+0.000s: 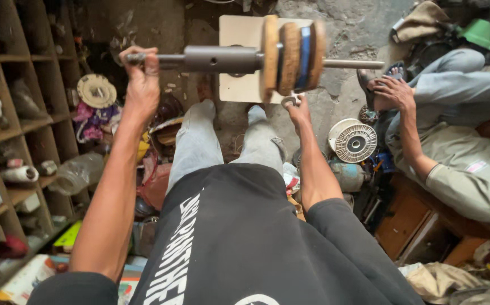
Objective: The person winds copper wire onto a wooden spool by hand, then secures the spool onto a metal rod using a wrench. The person manipulates the wire and spool throughout the process.
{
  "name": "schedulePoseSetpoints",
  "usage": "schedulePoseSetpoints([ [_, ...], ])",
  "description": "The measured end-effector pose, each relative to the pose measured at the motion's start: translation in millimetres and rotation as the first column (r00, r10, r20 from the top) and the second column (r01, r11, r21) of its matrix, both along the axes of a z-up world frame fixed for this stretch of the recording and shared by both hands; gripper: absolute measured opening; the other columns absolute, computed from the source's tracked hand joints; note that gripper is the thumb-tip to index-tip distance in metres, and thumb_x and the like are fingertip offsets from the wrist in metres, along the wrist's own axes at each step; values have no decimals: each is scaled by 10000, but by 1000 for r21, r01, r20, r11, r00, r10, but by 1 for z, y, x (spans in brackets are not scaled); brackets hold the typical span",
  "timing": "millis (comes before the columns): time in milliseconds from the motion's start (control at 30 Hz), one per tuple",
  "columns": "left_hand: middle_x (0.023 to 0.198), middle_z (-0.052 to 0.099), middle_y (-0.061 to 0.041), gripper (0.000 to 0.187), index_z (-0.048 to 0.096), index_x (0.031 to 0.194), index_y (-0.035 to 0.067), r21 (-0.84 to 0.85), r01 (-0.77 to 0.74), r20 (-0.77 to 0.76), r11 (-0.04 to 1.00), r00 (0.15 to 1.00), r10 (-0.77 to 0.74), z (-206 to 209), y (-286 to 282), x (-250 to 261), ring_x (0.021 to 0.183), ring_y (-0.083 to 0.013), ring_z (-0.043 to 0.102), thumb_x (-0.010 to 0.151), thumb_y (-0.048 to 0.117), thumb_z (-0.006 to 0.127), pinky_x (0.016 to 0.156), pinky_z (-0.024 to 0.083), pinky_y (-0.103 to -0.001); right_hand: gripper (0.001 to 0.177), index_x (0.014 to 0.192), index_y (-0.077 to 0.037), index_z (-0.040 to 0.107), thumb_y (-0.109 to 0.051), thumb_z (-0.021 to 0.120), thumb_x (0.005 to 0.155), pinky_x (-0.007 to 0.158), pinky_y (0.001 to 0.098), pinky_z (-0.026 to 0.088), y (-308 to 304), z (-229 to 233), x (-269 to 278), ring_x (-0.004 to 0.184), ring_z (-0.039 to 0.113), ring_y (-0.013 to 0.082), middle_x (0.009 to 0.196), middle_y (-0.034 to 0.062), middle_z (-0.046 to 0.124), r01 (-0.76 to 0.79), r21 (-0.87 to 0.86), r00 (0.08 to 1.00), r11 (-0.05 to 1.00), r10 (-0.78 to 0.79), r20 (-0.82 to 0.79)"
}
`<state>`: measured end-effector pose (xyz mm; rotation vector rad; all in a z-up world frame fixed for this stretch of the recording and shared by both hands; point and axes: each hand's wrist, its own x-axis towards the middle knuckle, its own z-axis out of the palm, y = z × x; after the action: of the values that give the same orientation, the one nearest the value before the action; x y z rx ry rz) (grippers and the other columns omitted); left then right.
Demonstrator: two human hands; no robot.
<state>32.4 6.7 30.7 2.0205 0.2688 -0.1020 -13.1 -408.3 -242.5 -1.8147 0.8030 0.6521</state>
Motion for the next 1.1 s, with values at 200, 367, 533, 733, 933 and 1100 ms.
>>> schedulePoseSetpoints([
  [200,1287,559,-139,467,303,1347,112,-27,47,-11,999,999,-48,2,7,3,1233,-246,563,1151,515,435,1124,450,-417,567,1404,-88,531,-205,714,880,1017,381,490,24,10,-23,1226,611,248,1336,114,644,-20,-82,999,996,24,43],
  [367,1370,563,-142,461,352,1432,114,-121,170,-55,978,982,-178,15,31,-7,1283,-262,585,1135,442,479,1135,464,-409,397,1267,-47,668,-281,709,948,1031,403,488,52,32,-57,1173,647,275,1232,159,709,-298,-295,926,908,350,140],
  [533,1582,455,-213,499,402,1519,72,-85,177,165,980,973,-162,-27,62,-36,1497,-391,431,1138,348,566,1234,344,-472,397,1245,-50,678,-319,658,954,911,387,547,105,39,-71,1034,718,250,1149,152,743,-403,-149,907,903,416,71],
  [733,1351,630,-229,462,562,1359,36,-105,-244,-153,964,962,226,-176,71,-134,1285,-402,579,1047,378,552,1072,456,-457,394,1237,-37,679,-325,654,970,873,387,570,155,10,-72,962,748,273,1043,169,773,-658,-49,753,751,657,-42],
  [933,1282,676,-144,299,700,1102,81,159,-263,-171,952,942,289,-254,23,-212,1258,-352,582,959,325,605,1090,428,-507,323,1183,-52,690,-232,641,920,837,439,550,217,-100,-32,992,716,339,1035,207,741,-934,-100,324,343,931,166],
  [1100,1373,562,-143,419,730,1089,43,290,178,-588,940,809,28,-273,8,-218,1387,-287,399,804,346,680,1128,221,-591,197,960,-76,705,-228,584,993,838,467,553,270,-245,-8,905,730,352,908,204,734,-942,29,337,335,938,88],
])
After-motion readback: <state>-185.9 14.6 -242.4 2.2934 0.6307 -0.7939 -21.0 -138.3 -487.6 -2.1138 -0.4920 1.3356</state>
